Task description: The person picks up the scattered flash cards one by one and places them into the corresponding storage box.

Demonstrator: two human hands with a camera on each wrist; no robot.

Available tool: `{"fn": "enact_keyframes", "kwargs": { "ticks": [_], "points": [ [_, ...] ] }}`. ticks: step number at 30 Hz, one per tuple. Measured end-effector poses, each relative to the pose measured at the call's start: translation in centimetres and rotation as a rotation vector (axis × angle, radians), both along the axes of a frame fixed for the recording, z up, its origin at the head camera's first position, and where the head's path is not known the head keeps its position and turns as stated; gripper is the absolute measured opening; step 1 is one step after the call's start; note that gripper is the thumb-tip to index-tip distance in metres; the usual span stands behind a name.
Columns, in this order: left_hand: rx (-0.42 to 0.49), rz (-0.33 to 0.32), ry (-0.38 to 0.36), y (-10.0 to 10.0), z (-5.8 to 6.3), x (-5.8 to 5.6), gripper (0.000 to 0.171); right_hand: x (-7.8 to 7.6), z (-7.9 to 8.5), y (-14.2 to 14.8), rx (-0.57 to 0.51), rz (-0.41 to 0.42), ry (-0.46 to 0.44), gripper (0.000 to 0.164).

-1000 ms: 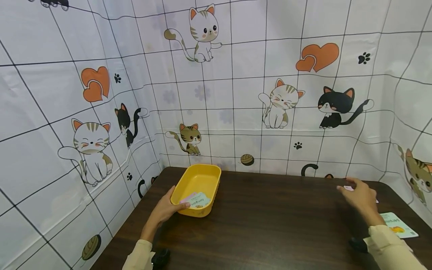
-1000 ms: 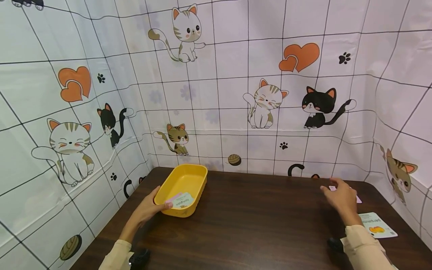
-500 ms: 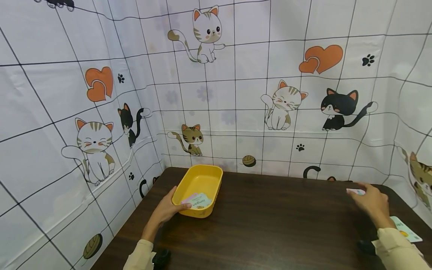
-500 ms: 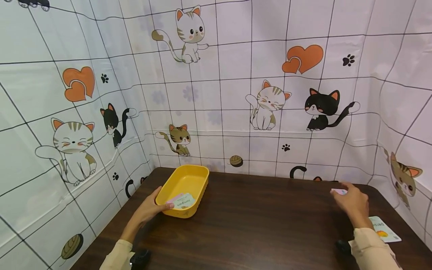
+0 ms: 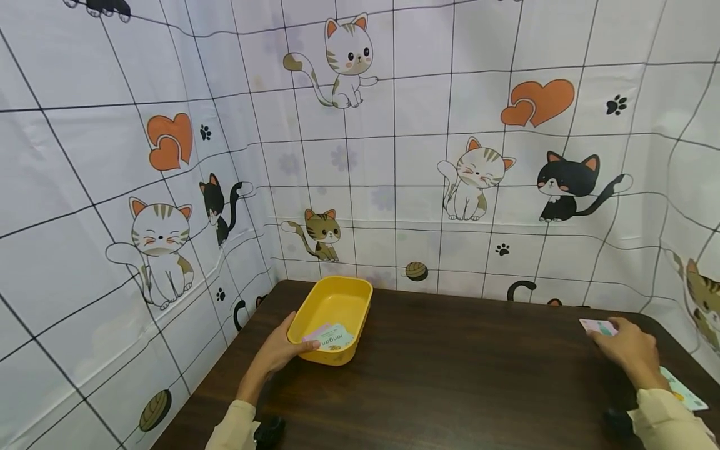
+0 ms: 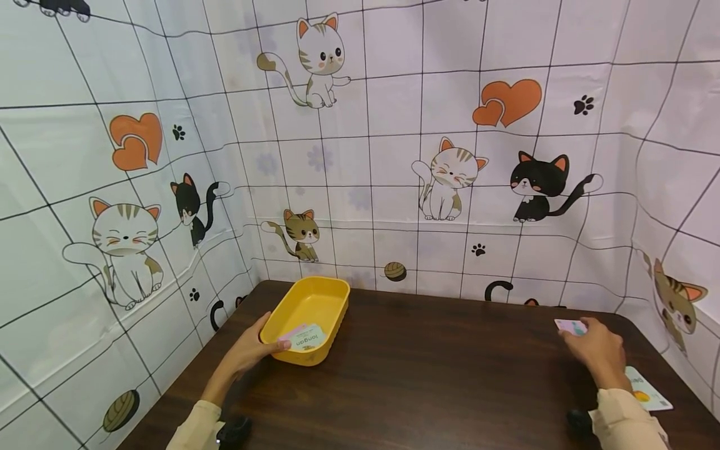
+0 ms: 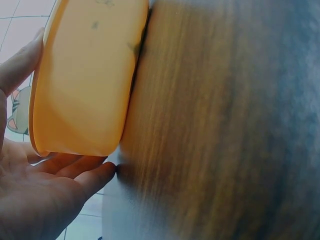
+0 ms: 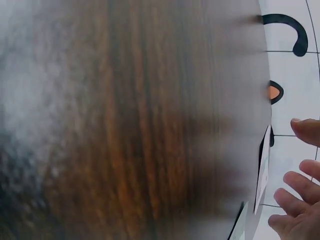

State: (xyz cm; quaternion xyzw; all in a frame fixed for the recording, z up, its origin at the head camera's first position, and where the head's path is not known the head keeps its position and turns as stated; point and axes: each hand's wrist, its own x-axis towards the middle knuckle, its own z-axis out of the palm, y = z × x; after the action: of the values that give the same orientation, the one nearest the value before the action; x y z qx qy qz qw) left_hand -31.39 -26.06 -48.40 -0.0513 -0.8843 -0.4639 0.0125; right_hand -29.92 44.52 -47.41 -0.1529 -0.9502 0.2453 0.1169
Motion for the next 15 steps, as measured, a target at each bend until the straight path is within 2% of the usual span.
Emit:
{"fn": "enact_keyframes", "kwargs": {
  "ticks": [15],
  "points": [
    [0.004, -0.01, 0.014, 0.1, -0.1, 0.1, 0.119, 0.1, -0.3, 1.7, 0.103, 0.094, -0.023, 0.076]
  ]
}}
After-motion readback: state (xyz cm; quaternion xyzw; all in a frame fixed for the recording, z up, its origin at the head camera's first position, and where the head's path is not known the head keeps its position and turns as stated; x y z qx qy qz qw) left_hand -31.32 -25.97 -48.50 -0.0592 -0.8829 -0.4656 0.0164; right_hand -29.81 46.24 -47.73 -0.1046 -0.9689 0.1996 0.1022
